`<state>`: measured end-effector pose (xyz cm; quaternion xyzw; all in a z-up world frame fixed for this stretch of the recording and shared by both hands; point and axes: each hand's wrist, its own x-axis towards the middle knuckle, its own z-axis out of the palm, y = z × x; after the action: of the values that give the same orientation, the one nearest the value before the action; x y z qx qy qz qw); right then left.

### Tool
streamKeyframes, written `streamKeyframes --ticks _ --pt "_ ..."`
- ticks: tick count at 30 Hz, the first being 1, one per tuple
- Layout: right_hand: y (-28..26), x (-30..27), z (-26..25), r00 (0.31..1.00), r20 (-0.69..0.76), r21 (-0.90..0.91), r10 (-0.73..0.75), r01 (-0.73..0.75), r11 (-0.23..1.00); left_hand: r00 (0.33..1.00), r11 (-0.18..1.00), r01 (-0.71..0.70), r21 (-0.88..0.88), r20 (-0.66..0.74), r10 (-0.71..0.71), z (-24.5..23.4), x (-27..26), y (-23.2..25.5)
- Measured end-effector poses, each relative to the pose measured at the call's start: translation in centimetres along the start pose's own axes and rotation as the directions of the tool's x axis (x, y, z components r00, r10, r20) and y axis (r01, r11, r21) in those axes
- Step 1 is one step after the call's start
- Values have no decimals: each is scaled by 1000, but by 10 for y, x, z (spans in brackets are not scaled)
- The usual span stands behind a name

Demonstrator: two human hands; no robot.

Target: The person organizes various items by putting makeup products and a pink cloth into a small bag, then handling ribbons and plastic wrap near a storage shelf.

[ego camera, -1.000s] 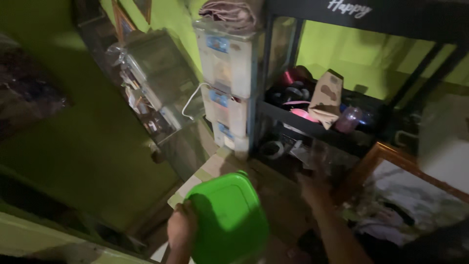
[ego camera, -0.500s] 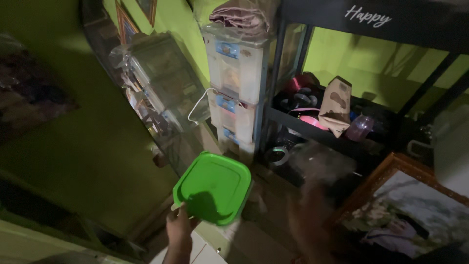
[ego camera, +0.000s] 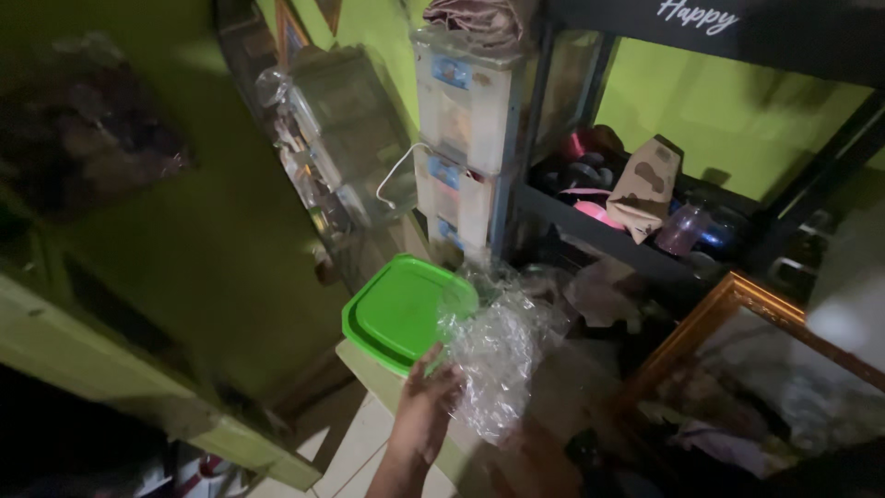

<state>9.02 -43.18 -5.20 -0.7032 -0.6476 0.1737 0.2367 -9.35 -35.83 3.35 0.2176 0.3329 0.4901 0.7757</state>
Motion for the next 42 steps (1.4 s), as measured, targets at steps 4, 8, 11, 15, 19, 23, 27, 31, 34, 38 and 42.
streamKeyframes --ticks 4,8,11,15,19,23,27,31,34,38,42 --pt "48 -23 -5 994 -1 67 -114 113 991 989 995 -102 -12 107 103 -8 -20 -19" --pt "108 -49 0 937 -319 101 -145 185 977 990 986 -98 -136 90 111 -10 -50 -32" --pt "128 -57 -4 891 -392 249 227 -135 959 997 978 -3 -208 81 20 -14 -65 -30" --pt "91 -67 -44 853 -245 652 461 -208 729 977 921 135 -364 205 -63 -15 -74 -34" --pt "25 -81 -117 824 121 973 554 -208 96 935 994 110 8 337 -106 -30 -61 -52" --pt "-3 -98 -148 827 188 980 530 -193 -46 793 939 140 313 533 -296 -50 -44 -77" --pt "0 -94 -160 812 89 989 577 -139 43 812 912 258 318 441 -383 -56 -51 -88" --pt "8 -107 -158 767 -2 979 641 -129 158 702 904 162 396 597 -388 -81 -11 -117" --pt "14 -128 -148 731 -52 959 680 -154 238 511 641 -528 557 811 -283 -88 32 -157" --pt "15 -136 -152 692 -126 911 711 -204 360 894 645 159 747 168 -415 -74 35 -168" --pt "22 -156 -164 633 -262 828 729 -240 506 870 642 231 731 139 -472 -57 44 -182"
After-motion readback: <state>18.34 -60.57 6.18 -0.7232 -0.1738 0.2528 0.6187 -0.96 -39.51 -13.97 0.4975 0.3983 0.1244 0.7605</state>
